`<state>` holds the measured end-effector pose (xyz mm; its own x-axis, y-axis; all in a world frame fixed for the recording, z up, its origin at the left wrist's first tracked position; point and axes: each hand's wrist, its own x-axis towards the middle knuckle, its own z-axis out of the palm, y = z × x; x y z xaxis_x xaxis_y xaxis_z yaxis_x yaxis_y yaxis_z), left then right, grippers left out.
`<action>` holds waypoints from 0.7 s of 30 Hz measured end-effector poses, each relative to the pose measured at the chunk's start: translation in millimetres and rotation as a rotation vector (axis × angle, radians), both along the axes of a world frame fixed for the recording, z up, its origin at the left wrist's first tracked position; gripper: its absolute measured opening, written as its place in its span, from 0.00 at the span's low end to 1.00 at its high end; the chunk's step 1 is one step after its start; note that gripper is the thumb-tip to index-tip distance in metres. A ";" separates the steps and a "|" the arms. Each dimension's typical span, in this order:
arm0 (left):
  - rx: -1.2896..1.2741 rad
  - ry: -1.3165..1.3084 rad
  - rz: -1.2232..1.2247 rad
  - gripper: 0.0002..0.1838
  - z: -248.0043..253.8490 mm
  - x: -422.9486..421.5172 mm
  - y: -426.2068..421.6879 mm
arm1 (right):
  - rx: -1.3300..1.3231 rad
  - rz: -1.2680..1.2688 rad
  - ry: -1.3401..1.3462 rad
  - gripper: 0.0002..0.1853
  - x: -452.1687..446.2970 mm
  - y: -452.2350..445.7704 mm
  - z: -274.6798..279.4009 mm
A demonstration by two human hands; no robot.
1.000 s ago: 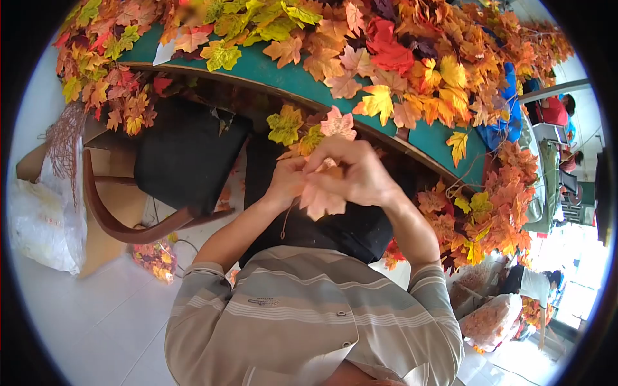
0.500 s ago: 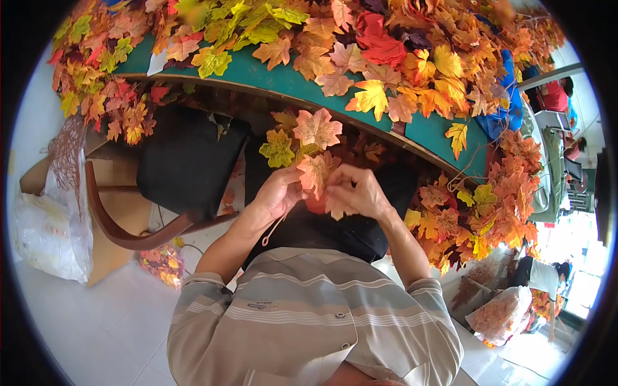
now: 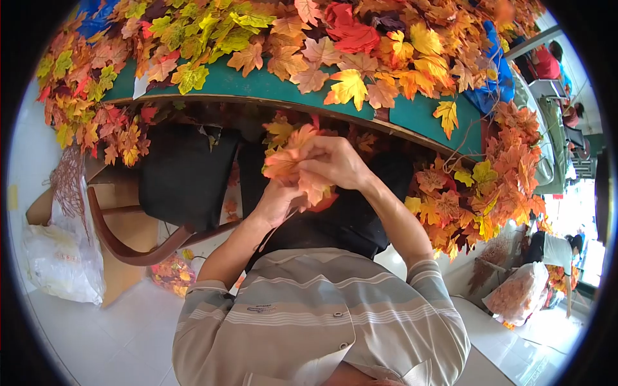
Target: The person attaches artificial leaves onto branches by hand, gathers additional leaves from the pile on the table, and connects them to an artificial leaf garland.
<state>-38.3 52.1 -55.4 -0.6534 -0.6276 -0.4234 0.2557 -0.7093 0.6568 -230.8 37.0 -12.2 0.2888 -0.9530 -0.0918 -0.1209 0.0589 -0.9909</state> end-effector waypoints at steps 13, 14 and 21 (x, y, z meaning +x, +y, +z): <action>0.248 0.220 0.126 0.21 35.5 -7.9 -0.2 | 0.183 -0.268 -0.089 0.05 -9.3 71.4 12.1; 0.245 0.242 0.094 0.21 41.5 -9.6 -0.8 | 0.191 -0.286 -0.123 0.06 -8.3 74.3 11.2; -0.102 0.030 0.108 0.22 17.1 -4.1 3.2 | 0.098 -0.393 -0.192 0.09 -10.0 74.4 1.9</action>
<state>-42.4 55.3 -38.3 -0.5908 -0.7339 -0.3352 0.3475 -0.6064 0.7152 -240.8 111.4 -10.4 -0.0732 -0.9832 -0.1674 0.1154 0.1584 -0.9806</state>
